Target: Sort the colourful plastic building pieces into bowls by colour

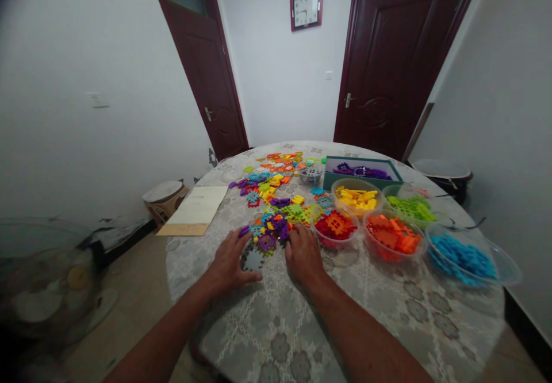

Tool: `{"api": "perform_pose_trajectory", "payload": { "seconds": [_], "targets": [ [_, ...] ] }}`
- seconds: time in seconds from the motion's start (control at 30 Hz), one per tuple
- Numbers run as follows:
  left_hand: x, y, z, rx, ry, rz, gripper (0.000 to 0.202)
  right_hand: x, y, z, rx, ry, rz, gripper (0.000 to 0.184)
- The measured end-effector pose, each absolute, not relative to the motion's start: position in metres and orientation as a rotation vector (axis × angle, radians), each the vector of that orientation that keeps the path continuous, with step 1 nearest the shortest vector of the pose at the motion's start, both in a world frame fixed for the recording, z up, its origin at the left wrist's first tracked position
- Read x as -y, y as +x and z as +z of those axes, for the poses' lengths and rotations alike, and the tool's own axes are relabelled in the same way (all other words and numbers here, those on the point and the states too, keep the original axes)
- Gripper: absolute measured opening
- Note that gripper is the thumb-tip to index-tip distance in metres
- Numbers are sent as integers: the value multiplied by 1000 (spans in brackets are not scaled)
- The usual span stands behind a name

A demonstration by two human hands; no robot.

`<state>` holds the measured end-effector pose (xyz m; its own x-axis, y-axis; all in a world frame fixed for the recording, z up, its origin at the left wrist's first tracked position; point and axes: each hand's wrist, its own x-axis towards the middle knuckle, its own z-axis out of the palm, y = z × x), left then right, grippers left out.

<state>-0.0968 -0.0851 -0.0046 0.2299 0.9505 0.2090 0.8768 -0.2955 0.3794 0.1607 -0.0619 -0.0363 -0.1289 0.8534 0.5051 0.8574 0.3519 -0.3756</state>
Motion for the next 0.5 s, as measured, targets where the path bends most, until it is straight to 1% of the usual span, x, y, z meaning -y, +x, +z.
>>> {"api": "perform_pose_trajectory", "payload": {
  "seconds": [0.03, 0.1, 0.27, 0.33, 0.47, 0.5],
  "targets": [
    [89, -100, -7, -1775, 2309, 522, 121, 62, 161, -36, 1951, -1477, -16, 25],
    [91, -102, -11, -1841, 2297, 438, 127, 64, 161, -35, 1936, -1477, -24, 24],
    [71, -92, -12, -1939, 2249, 448, 120, 66, 160, -30, 1928, -1539, -34, 18],
    [60, -86, -11, -1875, 2277, 464, 120, 67, 160, -28, 1940, -1555, -41, 18],
    [41, -75, -10, -1721, 2375, 470, 123, 72, 158, -23, 1987, -1534, -8, 11],
    [36, -72, -9, -1692, 2392, 479, 122, 74, 157, -22, 2005, -1528, 1, 13]
  ]
}}
